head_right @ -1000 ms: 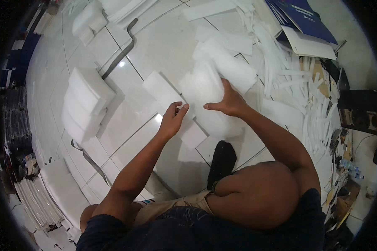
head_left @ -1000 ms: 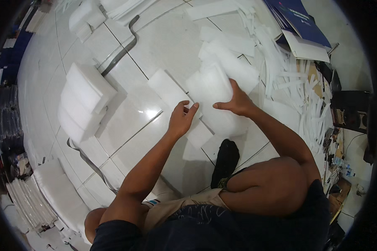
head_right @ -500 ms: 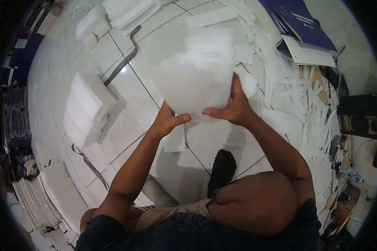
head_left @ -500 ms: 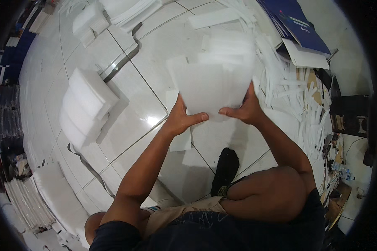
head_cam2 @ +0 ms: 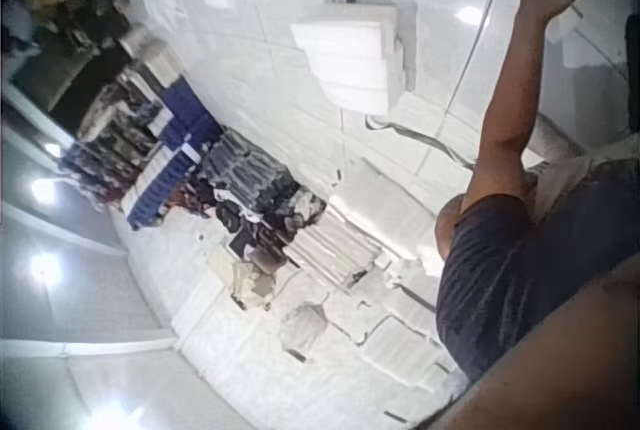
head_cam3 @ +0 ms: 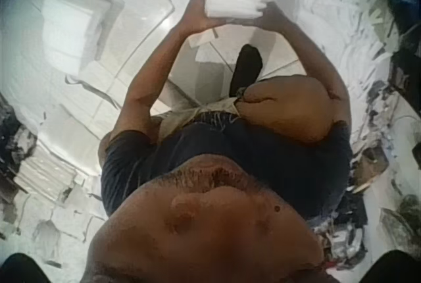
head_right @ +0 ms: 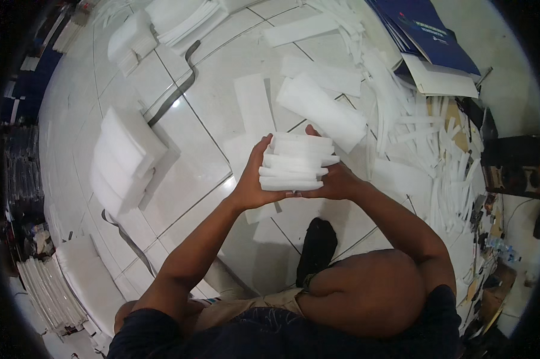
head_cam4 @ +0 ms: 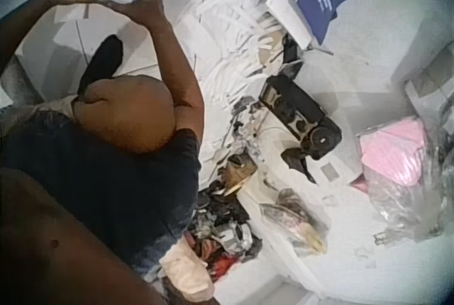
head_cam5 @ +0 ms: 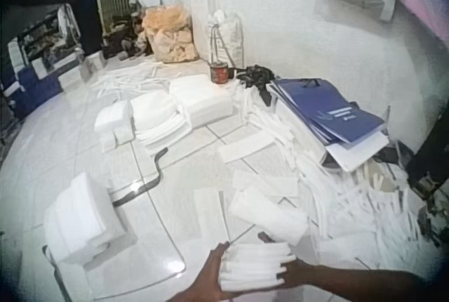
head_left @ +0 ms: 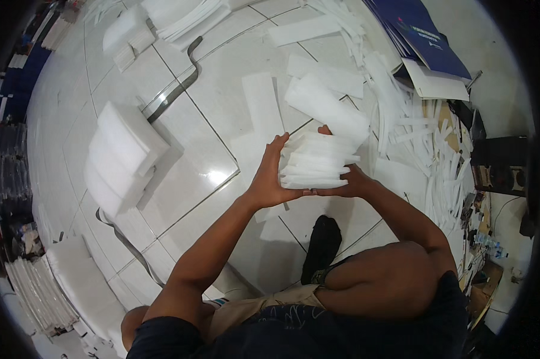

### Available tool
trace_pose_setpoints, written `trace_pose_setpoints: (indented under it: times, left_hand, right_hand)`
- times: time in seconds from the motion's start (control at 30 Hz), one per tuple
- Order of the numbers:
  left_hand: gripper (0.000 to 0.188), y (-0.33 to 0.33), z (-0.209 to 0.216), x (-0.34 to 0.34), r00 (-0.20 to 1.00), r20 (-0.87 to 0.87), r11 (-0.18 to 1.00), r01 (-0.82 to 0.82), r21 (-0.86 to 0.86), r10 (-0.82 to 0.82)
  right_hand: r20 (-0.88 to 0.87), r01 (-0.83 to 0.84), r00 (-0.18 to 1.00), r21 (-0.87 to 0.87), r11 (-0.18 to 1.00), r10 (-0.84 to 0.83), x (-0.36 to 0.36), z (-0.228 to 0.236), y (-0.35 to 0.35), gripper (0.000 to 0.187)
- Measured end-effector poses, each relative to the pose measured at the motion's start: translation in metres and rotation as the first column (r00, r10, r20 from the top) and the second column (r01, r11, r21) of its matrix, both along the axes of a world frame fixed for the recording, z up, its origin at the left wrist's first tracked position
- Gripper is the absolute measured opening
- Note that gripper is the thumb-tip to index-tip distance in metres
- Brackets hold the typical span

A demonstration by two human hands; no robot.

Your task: The person stacks multiple white foam pads and secures them into bundles using a long gray strap.

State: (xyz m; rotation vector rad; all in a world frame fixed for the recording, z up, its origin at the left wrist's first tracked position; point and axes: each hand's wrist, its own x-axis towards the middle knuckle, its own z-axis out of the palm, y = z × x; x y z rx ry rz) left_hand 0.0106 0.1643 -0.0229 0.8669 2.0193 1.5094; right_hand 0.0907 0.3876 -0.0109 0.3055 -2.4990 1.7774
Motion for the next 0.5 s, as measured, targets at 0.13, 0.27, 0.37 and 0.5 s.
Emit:
trace_pose_setpoints:
  times: [0.13, 0.27, 0.37, 0.5]
  left_hand:
    - [0.124, 0.028, -0.011, 0.006, 0.995, 0.024, 0.982, -0.097, 0.164, 0.095]
    - [0.117, 0.025, 0.009, 0.015, 0.987, 0.116, 0.981, -0.129, 0.145, 0.113]
    - [0.114, 0.02, 0.008, 0.002, 0.999, 0.021, 0.999, -0.029, 0.044, 0.028]
    - [0.102, 0.031, -0.004, 0.019, 0.99, 0.13, 0.99, -0.063, 0.128, 0.046]
  right_hand:
    - [0.197, -0.175, 0.974, 0.322, 0.93, 0.115, 0.004, -0.012, -0.005, 0.053]
    - [0.269, -0.102, 0.959, 0.046, 0.994, 0.086, 0.004, 0.022, -0.008, 0.057]
    - [0.408, 0.076, 0.91, -0.002, 0.997, -0.069, -0.01, 0.02, 0.002, 0.066]
    - [0.219, -0.052, 0.976, 0.144, 0.988, 0.02, 0.007, -0.018, 0.016, 0.075]
